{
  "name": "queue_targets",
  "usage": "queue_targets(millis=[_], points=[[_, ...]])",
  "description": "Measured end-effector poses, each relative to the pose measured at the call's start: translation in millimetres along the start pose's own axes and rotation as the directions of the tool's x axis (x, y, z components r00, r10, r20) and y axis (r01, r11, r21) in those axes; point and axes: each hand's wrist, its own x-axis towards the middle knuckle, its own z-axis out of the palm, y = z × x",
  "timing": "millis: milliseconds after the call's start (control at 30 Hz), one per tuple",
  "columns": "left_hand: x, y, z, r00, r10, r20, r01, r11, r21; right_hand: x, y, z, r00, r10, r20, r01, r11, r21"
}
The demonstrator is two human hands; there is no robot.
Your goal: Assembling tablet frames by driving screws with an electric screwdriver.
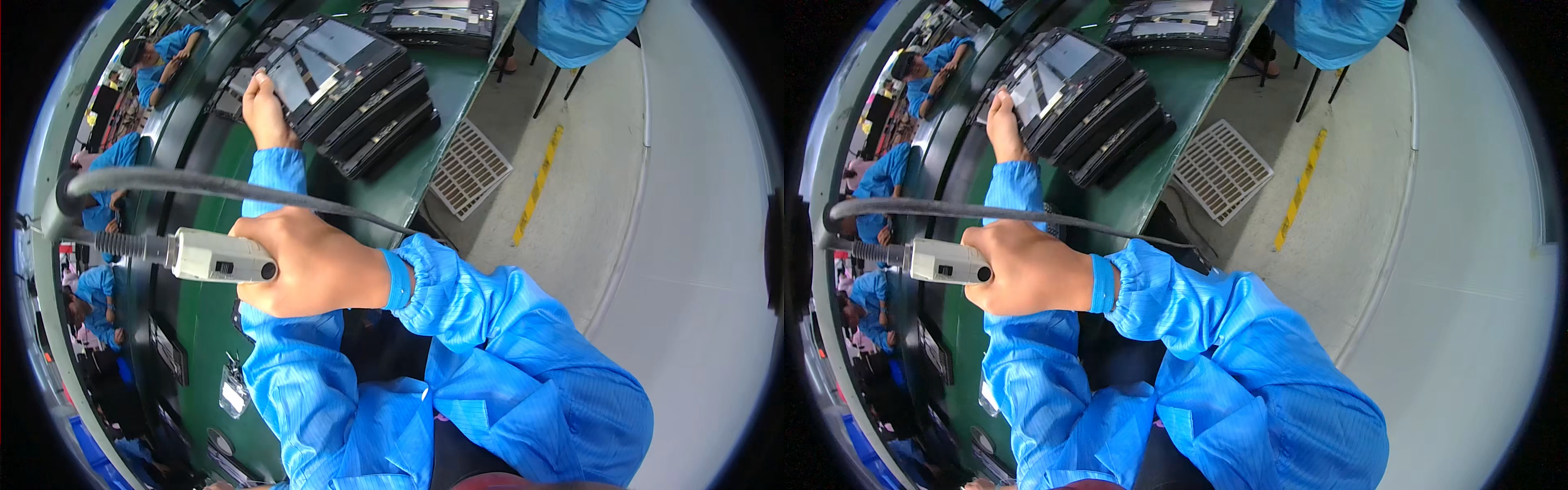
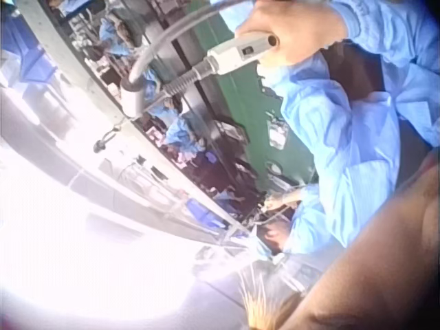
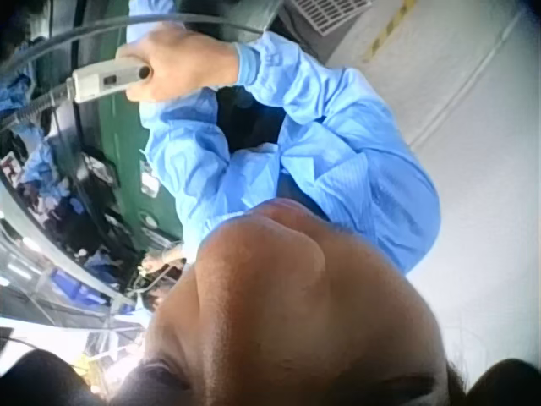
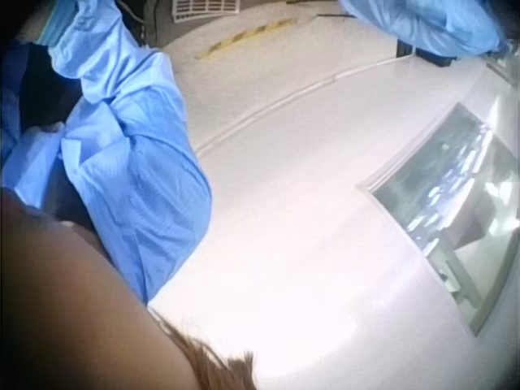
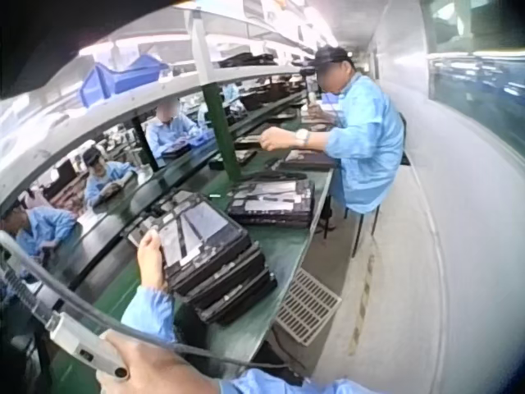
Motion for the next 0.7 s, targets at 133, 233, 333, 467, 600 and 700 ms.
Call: queue_targets(millis=[133,233,333,467,600,700], points=[[-4,-4,13,0.999,0.017,0.035,-0.010,0.984,-0.177,3,-4,2,0.999,-0.026,-0.019,0.026,0.999,0.033],[-13,1,17,0.996,-0.036,-0.076,0.018,0.973,-0.229,4,-1,7,0.999,-0.051,-0.014,0.052,0.998,0.035],[-6,4,-18,0.998,0.018,-0.054,-0.029,0.980,-0.196,3,-3,4,0.997,-0.053,-0.063,0.051,0.998,-0.036],[-6,36,-104,0.971,0.238,0.012,-0.238,0.971,0.037,12,-2,11,0.988,0.054,-0.145,-0.054,0.999,0.005],[-87,119,-191,0.943,0.311,0.116,-0.332,0.896,0.295,24,28,17,0.988,0.061,-0.140,-0.067,0.997,-0.041],[-151,139,-248,0.960,0.254,0.121,-0.278,0.787,0.550,36,13,11,0.986,0.102,-0.131,-0.116,0.988,-0.104]])
